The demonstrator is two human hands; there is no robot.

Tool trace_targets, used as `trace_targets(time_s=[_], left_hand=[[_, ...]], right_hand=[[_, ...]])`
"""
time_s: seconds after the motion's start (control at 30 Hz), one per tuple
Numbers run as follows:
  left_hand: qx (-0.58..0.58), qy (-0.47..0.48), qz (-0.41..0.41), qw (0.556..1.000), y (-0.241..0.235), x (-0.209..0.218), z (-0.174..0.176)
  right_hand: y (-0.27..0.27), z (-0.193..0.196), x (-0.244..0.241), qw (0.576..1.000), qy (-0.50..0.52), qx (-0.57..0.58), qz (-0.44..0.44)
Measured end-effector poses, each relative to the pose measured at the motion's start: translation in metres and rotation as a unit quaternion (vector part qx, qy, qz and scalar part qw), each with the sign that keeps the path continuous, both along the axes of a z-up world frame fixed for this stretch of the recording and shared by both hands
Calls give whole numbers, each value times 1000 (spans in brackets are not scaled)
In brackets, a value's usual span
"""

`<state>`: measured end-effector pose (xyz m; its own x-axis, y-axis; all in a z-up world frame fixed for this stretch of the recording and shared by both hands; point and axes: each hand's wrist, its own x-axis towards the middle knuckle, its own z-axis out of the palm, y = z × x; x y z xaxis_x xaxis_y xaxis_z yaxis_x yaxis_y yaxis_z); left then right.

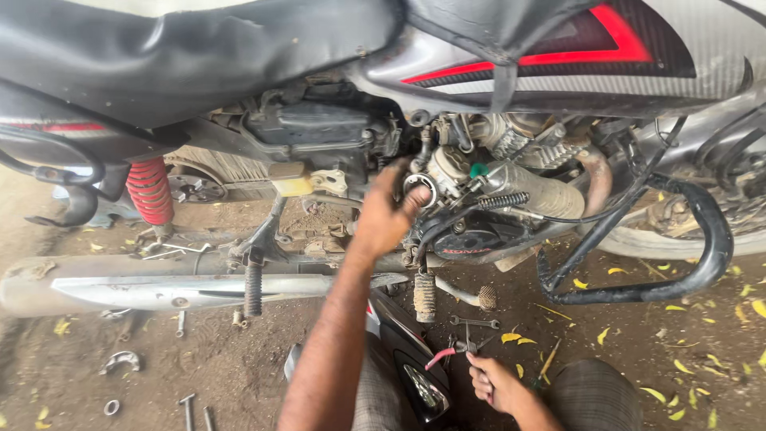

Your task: The person selects a wrench from a metal tray and moves to a motorcycle. They use the wrench and pliers to tighten bolts and adjust components on the motorcycle's engine area.

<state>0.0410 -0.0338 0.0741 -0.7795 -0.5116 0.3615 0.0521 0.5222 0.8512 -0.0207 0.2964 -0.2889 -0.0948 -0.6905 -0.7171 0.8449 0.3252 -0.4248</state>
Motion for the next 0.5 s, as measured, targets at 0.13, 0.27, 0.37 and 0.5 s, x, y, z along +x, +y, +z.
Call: trace_targets(time_s=[0.13, 0.27, 0.37, 0.5], left_hand=[[-47, 11, -25, 999, -7, 0, -6], [-158, -34, -29, 986, -21, -1, 1], [-154, -71, -16, 985, -17, -4, 8], [-138, -23, 13, 990, -2, -1, 16]], right_hand=[[27, 66, 18, 995, -34, 24, -88], [19, 129, 34, 994, -31, 46, -99], [1, 182, 53, 995, 84, -1, -47], [-32, 301, 73, 962, 200, -171, -79]])
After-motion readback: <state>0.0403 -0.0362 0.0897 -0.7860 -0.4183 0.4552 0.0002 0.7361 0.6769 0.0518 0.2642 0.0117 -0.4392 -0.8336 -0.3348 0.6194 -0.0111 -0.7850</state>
